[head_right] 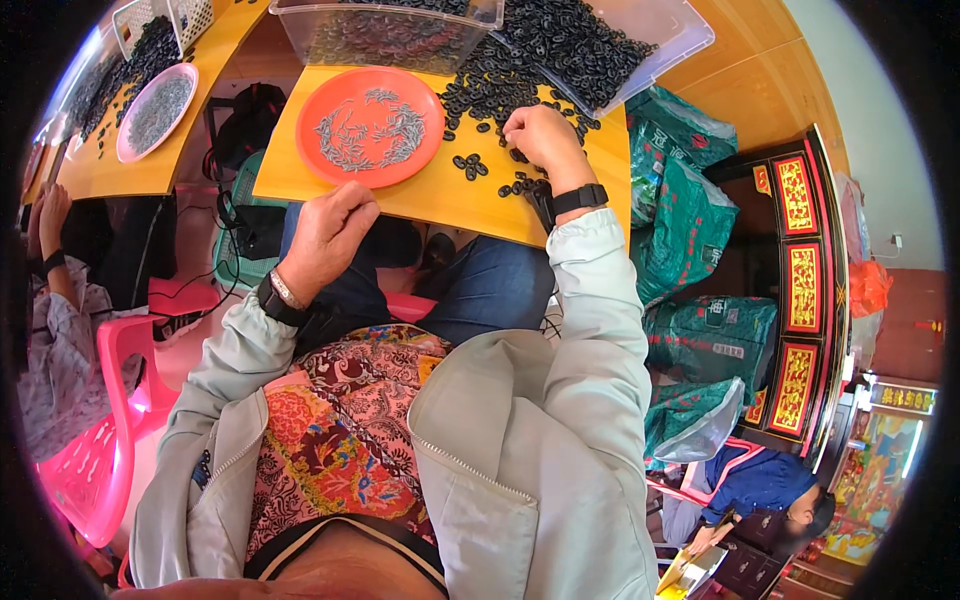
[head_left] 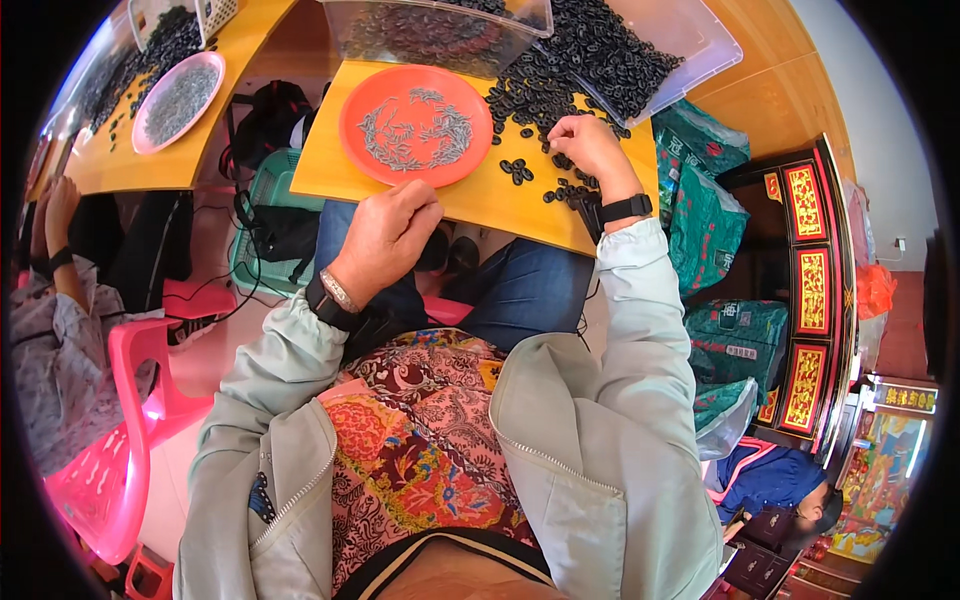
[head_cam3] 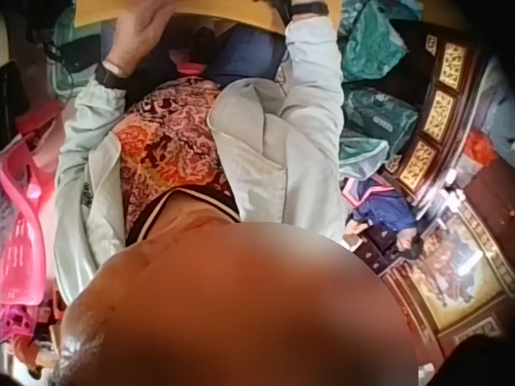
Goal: Sorting small black hardware components into a container at a workstation.
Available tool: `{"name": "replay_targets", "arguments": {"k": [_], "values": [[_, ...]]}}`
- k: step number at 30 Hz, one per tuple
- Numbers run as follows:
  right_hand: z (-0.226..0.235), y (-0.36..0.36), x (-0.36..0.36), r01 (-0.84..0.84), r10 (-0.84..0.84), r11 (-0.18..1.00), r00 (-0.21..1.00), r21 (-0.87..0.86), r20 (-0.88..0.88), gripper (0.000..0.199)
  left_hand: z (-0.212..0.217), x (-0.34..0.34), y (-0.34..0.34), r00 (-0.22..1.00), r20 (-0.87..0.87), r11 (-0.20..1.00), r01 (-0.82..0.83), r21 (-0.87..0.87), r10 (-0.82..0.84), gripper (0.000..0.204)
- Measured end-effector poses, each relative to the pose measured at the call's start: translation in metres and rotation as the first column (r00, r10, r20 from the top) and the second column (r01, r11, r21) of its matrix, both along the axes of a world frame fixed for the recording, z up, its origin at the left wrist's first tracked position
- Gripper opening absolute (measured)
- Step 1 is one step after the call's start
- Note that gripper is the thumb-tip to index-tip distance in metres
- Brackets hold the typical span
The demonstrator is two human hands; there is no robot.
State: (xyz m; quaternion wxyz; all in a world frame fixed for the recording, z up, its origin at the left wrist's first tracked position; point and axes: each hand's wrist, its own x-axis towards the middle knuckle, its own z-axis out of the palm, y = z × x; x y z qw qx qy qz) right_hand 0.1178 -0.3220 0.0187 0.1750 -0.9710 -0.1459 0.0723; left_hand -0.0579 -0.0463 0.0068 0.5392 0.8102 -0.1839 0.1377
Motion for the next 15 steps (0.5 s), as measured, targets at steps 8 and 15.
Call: {"name": "replay_targets", "arguments": {"k": [8,15], "values": [[-0.007,0.001,0.003,0.117,-0.125,0.987,0.99,-0.11,-0.068,0.012,0.0,0.0,-0.002,1.0,-0.014,1.0,0.006,-0.003,-0.006,0.009],[-0.014,0.014,-0.001,0.133,-0.135,0.982,0.991,-0.136,-0.005,0.016,0.0,-0.002,-0.004,1.0,-0.023,1.0,-0.002,-0.002,0.002,0.01]]}}
